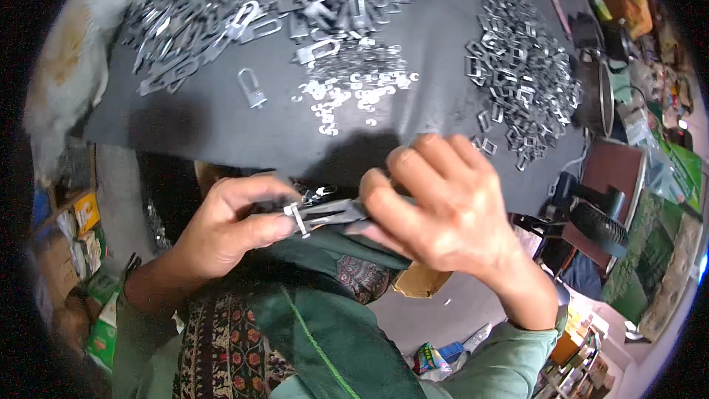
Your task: Assembling small metal hardware components using pliers at a manual workstation.
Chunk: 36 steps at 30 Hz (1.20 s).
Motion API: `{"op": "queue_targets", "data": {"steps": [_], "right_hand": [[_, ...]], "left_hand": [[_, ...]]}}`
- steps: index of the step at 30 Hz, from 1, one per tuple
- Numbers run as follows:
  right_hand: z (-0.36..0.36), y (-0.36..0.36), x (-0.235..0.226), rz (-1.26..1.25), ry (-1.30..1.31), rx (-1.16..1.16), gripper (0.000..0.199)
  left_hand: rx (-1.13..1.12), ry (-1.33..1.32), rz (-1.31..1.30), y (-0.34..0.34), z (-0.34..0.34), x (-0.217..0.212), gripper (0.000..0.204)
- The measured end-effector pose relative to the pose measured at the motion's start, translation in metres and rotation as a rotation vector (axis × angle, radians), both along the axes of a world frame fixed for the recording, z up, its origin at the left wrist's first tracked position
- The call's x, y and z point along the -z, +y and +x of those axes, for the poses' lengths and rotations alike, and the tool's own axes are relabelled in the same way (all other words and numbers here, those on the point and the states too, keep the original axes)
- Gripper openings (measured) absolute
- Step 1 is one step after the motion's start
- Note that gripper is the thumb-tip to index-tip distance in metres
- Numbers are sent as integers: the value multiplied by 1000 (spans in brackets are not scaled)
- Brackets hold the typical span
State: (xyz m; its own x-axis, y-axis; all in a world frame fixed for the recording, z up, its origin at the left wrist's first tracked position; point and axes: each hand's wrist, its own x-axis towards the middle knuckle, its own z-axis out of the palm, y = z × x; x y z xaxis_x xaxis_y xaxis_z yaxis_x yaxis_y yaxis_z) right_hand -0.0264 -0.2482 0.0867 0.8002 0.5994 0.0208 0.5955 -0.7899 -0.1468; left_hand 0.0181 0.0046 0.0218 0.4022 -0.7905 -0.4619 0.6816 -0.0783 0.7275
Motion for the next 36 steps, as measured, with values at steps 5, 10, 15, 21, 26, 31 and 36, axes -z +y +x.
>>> {"op": "queue_targets", "data": {"steps": [5, 10, 15, 21, 26, 31, 36], "right_hand": [[-36, 8, 0, 57, 172, 160, 36], [-64, -4, 21, 207, 63, 434, 25], [-68, -58, 60, 331, -292, 1225, 26], [-64, -62, 88, 6, -464, 1122, 18], [-70, -51, 72, 108, -381, 967, 17], [-56, 20, 37, 841, 324, 1052, 16], [-50, 35, 51, 999, 445, 653, 13]], "left_hand": [[141, -93, 110, 11, -8, -10, 21], [-9, 95, 200, 16, -33, 10, 39], [-273, 113, 174, 23, -43, 51, 43], [-94, 17, 259, 21, -39, 56, 32], [60, -193, 212, 2, -32, 26, 24], [6, -264, 90, -21, -24, 8, 16], [-32, -368, 43, -23, -17, -1, 12]]}}
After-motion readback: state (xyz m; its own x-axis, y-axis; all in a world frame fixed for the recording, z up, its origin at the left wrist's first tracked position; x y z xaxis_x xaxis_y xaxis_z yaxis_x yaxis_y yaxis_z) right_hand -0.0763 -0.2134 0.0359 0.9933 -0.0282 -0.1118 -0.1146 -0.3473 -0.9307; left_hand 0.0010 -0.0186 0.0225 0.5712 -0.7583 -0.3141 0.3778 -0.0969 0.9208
